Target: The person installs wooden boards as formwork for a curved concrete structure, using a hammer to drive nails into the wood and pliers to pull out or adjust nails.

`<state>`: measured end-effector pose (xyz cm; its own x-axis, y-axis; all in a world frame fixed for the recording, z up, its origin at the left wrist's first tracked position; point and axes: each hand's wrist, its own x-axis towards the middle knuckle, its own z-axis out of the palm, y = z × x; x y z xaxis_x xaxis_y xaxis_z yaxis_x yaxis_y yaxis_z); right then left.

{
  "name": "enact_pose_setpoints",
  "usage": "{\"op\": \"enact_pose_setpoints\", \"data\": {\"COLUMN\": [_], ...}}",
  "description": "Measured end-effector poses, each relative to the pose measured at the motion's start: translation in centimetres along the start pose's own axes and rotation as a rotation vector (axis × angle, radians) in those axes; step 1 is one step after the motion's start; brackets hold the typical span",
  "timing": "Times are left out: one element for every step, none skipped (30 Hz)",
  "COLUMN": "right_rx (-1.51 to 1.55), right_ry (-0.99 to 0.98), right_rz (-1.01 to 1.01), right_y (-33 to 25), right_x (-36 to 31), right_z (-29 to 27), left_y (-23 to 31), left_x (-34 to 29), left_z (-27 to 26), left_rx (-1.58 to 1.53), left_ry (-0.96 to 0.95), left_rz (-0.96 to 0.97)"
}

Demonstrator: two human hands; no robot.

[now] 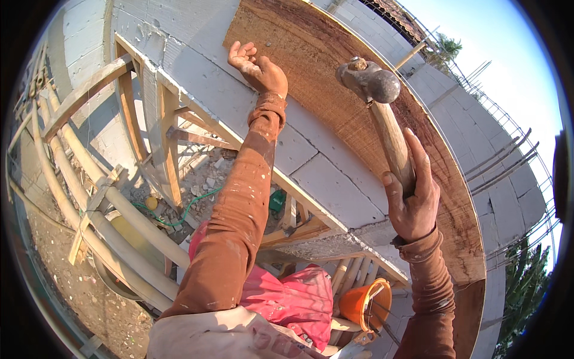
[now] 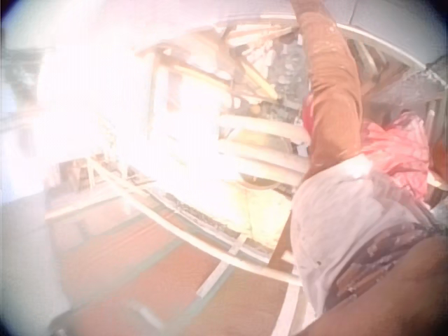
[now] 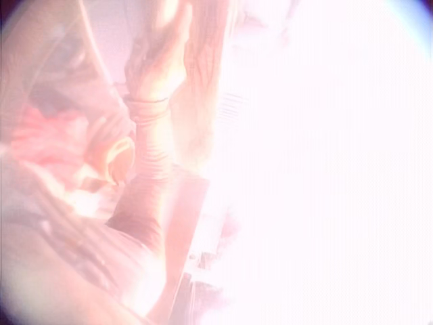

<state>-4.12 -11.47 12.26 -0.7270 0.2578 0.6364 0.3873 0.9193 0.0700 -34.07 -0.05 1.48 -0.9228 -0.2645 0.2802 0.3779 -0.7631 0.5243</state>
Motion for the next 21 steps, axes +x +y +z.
{"op": "enact_pose_setpoints", "data": {"right_rx": [0.117,0.256,0.319,0.398,0.423,0.478,0.550,0.583,0.620,0.621,0.621,0.633,0.605,0.600,0.534,0.463,0.457,0.486,0.520,0.523,0.592], "right_ry": [-0.080,-0.147,-0.320,-0.483,-0.529,-0.572,-0.594,-0.644,-0.693,-0.749,-0.804,-0.811,-1.033,-0.987,-1.044,-1.107,-1.078,-1.103,-1.131,-1.111,-0.998], "right_rz": [0.184,0.360,0.464,0.580,0.655,0.696,0.727,0.769,0.806,0.805,0.798,0.782,0.788,0.830,0.754,0.685,0.723,0.733,0.735,0.760,0.765], "right_y": [-0.5,-1.1,-1.4,-1.8,-3.0,-4.2,-5.2,-6.3,-7.4,-8.3,-9.3,-10.4,-11.0,-11.9,-13.0,-13.8,-13.9,-13.7,-13.6,-13.5,-13.4], "right_x": [-3.0,-5.8,-9.0,-12.3,-15.3,-18.0,-20.8,-24.3,-27.6,-30.1,-32.5,-35.5,-35.9,-37.0,-38.5,-39.9,-41.0,-41.9,-42.3,-42.5,-42.6], "right_z": [-0.7,-0.6,-1.3,-1.6,-1.8,-1.2,-0.7,-0.5,-0.4,-0.6,-0.9,-0.6,-1.2,-1.2,-0.3,0.6,1.6,2.6,3.1,3.1,3.1], "left_y": [0.3,1.3,2.0,3.5,5.4,7.8,10.4,11.7,13.1,14.3,14.6,15.6,15.5,15.6,15.4,14.7,15.4,16.1,16.5,16.8,17.4], "left_x": [0.0,0.9,0.8,0.2,-1.0,-1.2,-2.1,-4.5,-6.8,-9.4,-11.7,-15.2,-17.9,-20.0,-21.8,-24.2,-26.9,-29.1,-30.9,-32.6,-33.9], "left_z": [0.0,-0.7,-0.5,-0.5,-0.4,-0.6,-0.6,-0.7,-1.2,-1.7,-2.7,-3.5,-5.0,-6.6,-8.4,-10.4,-12.0,-13.9,-15.9,-18.2,-20.3], "left_rx": [-0.021,-0.019,-0.042,-0.011,-0.024,-0.133,-0.202,-0.245,-0.300,-0.326,-0.347,-0.347,-0.316,-0.257,-0.187,-0.117,-0.006,0.080,0.104,0.137,0.185], "left_ry": [-0.024,-0.053,-0.055,-0.079,-0.147,-0.219,-0.321,-0.443,-0.590,-0.728,-0.872,-0.931,-1.071,-1.168,-1.262,-1.319,-1.370,-1.471,-1.571,-1.667,-1.701], "left_rz": [-0.031,-0.028,-0.042,-0.093,-0.111,-0.079,-0.070,-0.122,-0.202,-0.248,-0.289,-0.398,-0.453,-0.567,-0.668,-0.815,-0.975,-1.081,-1.159,-1.242,-1.319]}}
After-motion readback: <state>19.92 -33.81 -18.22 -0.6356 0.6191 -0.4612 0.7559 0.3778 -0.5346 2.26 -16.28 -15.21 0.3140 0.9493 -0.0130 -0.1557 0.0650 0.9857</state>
